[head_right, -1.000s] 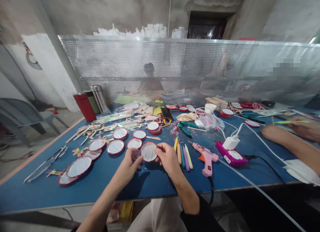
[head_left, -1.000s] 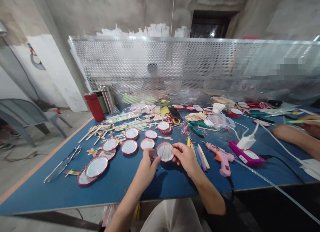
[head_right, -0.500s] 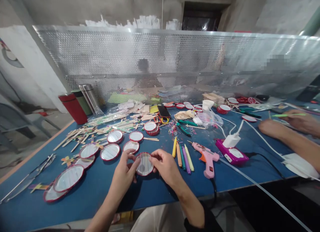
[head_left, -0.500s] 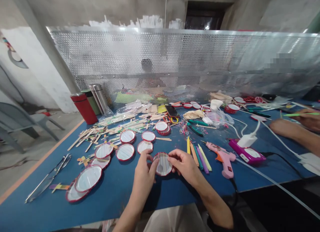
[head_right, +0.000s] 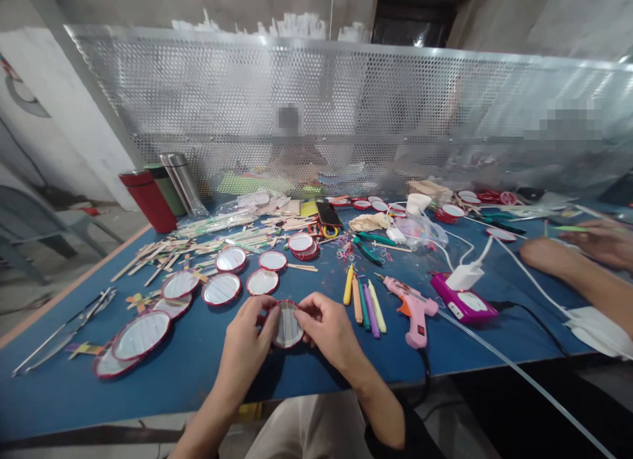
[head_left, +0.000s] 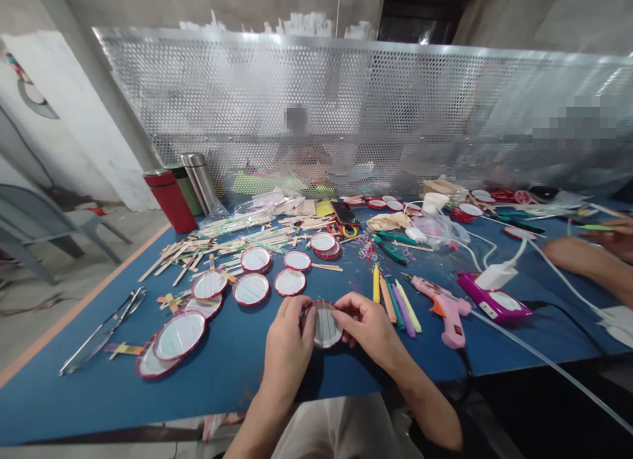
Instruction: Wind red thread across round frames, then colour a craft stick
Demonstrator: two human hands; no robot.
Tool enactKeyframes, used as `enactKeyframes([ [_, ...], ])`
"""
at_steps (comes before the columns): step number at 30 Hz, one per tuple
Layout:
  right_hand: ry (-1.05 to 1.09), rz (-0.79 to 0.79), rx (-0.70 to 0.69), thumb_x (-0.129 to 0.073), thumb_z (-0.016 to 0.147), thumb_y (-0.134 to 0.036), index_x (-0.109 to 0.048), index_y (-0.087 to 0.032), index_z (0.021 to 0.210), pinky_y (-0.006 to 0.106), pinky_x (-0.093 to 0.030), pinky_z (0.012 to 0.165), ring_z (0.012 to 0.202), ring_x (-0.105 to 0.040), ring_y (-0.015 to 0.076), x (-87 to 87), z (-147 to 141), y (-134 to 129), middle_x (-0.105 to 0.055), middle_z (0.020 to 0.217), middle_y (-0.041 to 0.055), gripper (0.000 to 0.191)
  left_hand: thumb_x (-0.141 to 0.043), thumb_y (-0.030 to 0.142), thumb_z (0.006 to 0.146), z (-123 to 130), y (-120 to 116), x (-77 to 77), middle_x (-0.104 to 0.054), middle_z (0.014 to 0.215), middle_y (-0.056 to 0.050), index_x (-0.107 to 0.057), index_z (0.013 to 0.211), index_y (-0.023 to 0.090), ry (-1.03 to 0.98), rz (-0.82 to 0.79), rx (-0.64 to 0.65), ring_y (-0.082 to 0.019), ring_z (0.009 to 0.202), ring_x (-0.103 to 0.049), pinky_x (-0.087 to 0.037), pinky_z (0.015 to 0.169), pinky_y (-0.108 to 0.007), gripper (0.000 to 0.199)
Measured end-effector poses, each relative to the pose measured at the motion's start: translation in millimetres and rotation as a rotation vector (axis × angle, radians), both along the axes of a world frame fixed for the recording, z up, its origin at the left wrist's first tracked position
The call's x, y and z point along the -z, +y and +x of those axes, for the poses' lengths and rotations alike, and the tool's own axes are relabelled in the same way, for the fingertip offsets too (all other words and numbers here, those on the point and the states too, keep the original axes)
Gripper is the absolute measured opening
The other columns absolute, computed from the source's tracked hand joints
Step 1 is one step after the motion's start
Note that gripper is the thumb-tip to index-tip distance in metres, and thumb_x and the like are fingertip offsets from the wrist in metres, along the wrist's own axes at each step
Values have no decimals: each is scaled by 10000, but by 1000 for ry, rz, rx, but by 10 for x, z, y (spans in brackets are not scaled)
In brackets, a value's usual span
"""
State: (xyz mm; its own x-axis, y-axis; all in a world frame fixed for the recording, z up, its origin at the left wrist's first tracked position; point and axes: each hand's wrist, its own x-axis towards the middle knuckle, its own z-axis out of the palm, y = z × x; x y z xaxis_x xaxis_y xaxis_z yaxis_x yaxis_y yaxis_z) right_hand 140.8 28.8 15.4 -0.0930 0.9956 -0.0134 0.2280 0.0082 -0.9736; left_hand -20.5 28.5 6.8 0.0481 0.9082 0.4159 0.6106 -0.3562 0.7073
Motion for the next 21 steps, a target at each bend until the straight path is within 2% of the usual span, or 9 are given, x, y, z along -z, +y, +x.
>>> enactKeyframes([
  [7, -2, -5, -22, -574, 807, -327, -573, -175, 791, 183, -427, 395, 426, -532, 95, -10, -11, -32, -561, 523, -44, 153, -511, 211, 873, -25, -24, 29, -675, 801, -32, -632, 859, 187, 27, 57, -2, -150, 701, -642, -485, 640, -240, 124],
  [13, -9, 3, 1, -575, 788, -328, -553, -177, 758, 188, -425, 386, 393, -514, 90, -21, -32, -54, -548, 514, -49, 156, -538, 181, 840, -16, -16, 54, -715, 785, -37, -676, 869, 184, 94, 132, -34, -159, 693, -669, -492, 645, -243, 142],
  [21, -147, 128, 31, -541, 816, -305, -571, -179, 746, 198, -434, 421, 440, -531, 99, 11, -21, -43, -552, 564, -31, 148, -540, 221, 835, -64, -29, -19, -726, 762, -18, -687, 799, 194, -43, 43, 3, -130, 638, -651, -485, 605, -211, 155],
])
